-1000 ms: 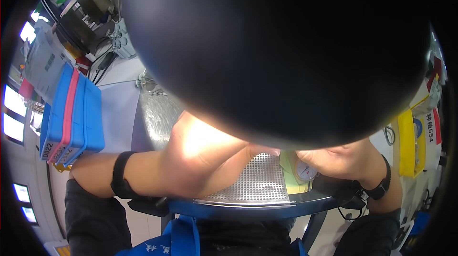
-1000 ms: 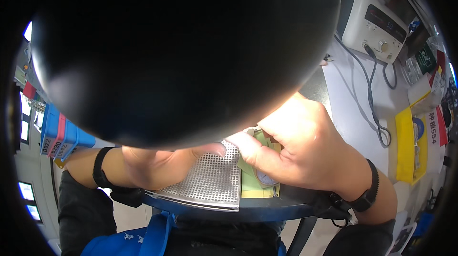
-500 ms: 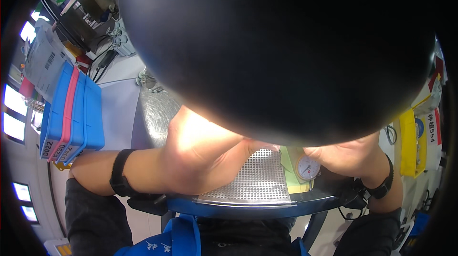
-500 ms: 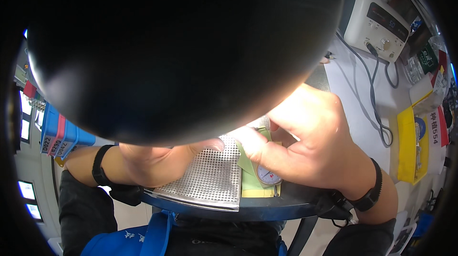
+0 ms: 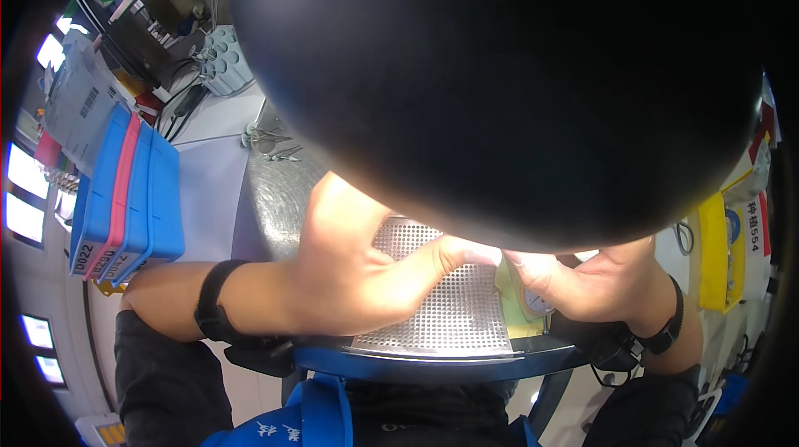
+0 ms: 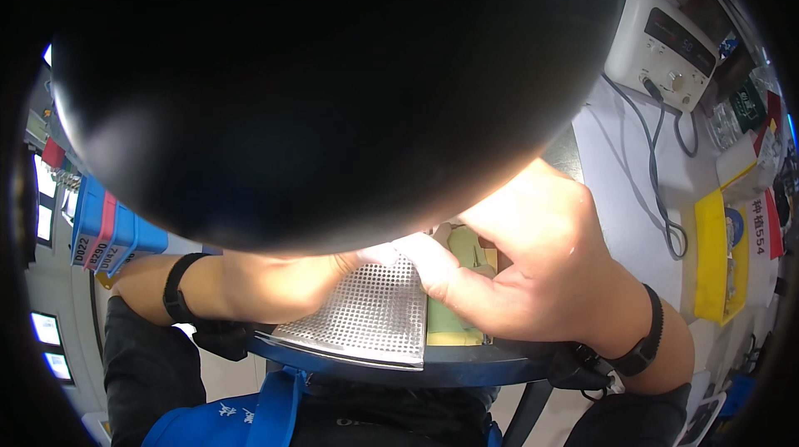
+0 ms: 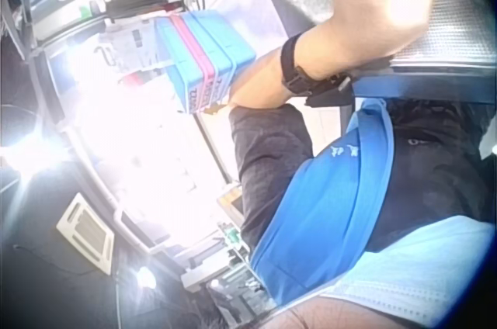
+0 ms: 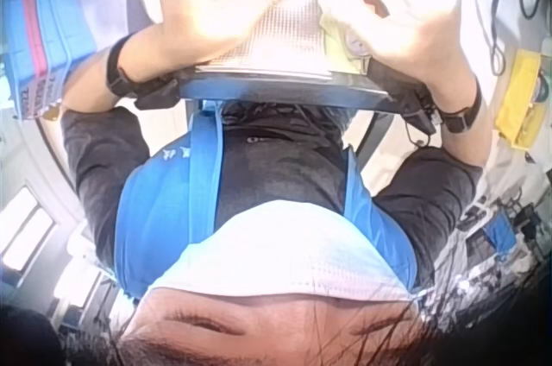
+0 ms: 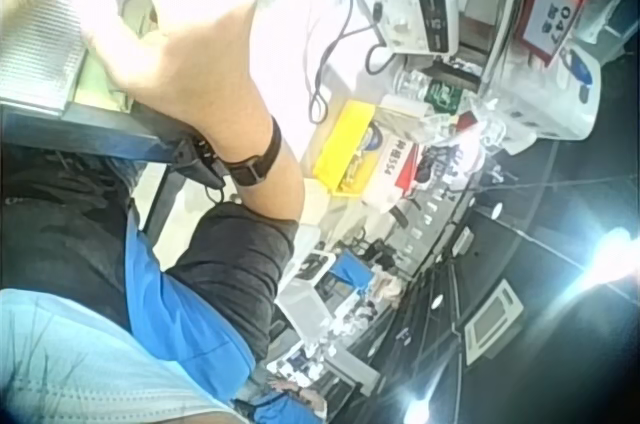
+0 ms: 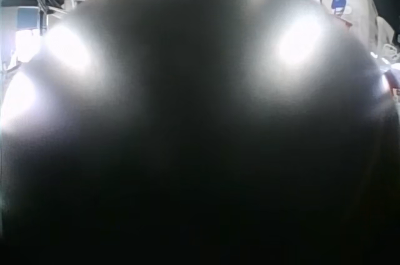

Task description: The person fits a dental crown onto a dental model, removes it, and then uses a rotary tool to grind the crown. After setting the tool down, they pick up a small component from the table.

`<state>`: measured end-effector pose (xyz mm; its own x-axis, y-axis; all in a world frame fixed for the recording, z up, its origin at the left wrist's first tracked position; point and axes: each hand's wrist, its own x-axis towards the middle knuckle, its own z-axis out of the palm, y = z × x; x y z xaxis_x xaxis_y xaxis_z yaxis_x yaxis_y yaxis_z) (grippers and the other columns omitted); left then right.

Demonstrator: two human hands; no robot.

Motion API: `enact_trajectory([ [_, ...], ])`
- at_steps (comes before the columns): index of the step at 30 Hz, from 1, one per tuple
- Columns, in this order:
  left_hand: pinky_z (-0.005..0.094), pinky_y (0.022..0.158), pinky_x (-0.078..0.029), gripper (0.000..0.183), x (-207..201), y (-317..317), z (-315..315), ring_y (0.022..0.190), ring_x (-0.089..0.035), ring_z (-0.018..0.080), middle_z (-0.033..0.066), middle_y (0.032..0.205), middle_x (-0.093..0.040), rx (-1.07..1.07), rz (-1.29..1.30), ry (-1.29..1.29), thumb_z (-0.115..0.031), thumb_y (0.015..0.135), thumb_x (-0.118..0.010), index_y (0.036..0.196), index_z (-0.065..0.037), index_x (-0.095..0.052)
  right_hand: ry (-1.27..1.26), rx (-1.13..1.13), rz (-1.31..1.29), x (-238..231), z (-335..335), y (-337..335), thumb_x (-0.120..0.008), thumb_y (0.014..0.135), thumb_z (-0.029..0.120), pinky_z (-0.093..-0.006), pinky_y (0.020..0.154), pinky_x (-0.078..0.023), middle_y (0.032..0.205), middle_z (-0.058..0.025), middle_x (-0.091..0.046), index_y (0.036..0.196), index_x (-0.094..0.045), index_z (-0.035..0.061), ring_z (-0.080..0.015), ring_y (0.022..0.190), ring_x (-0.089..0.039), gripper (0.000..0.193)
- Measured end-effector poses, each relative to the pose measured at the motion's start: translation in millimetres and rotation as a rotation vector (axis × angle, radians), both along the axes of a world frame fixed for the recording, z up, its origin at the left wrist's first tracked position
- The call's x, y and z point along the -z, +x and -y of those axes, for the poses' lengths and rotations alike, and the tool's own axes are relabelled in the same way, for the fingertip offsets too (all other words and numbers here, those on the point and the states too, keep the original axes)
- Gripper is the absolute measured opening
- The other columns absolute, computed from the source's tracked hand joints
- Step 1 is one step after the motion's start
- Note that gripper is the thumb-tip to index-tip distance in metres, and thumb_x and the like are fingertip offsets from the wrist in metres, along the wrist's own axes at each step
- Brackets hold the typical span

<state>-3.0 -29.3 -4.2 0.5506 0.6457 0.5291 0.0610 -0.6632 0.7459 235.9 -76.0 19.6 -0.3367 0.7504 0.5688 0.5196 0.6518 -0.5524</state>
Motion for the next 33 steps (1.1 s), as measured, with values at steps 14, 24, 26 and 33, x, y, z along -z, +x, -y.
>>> enact_trajectory([
  [14, 0.0363, 0.1, -0.055, 0.025, -3.3, 3.5, 1.4, 0.11, -0.07, 0.0227, 0.0157, 0.113, -0.071, 0.177, 0.045, -0.388, 0.006, 0.089, -0.073, 0.113, 0.005, -0.065, 0.088, 0.023, 0.044, 1.4, -0.4, -0.8, -0.088, 0.066, 0.01, -0.0319, 0.07, -0.054, 0.093, -0.0084, -0.072, 0.097, -0.077, 0.0049, -0.0234, 0.081, -0.067, 0.034],
  [24, 0.036, 0.1, -0.056, 0.028, -1.6, 2.7, 1.5, 0.109, -0.07, 0.023, 0.0157, 0.114, -0.07, 0.219, 0.068, -0.406, 0.006, 0.089, -0.074, 0.115, 0.006, -0.064, 0.088, -0.004, 0.067, -0.5, 2.0, -2.3, -0.087, 0.067, 0.008, -0.0321, 0.071, -0.055, 0.094, -0.0098, -0.072, 0.097, -0.076, 0.0038, -0.0246, 0.082, -0.068, 0.032],
  [26, 0.0357, 0.1, -0.055, 0.028, -4.5, 2.9, 2.0, 0.109, -0.07, 0.0229, 0.0158, 0.114, -0.07, 0.228, 0.078, -0.44, 0.005, 0.089, -0.074, 0.115, 0.006, -0.065, 0.08, -0.002, 0.063, -1.4, 2.8, -1.7, -0.088, 0.067, 0.007, -0.0322, 0.071, -0.056, 0.095, -0.0099, -0.072, 0.098, -0.076, 0.0034, -0.0245, 0.083, -0.069, 0.033],
  [33, 0.0354, 0.098, -0.054, 0.028, -11.7, 2.5, -2.3, 0.108, -0.069, 0.0236, 0.0166, 0.112, -0.071, 0.149, -0.003, -0.438, -0.008, 0.093, -0.075, 0.116, 0.006, -0.066, 0.136, 0.015, 0.086, 2.9, -5.1, 2.5, -0.09, 0.067, 0.012, -0.0331, 0.075, -0.057, 0.101, -0.01, -0.072, 0.099, -0.077, 0.0035, -0.0245, 0.088, -0.069, 0.036],
])
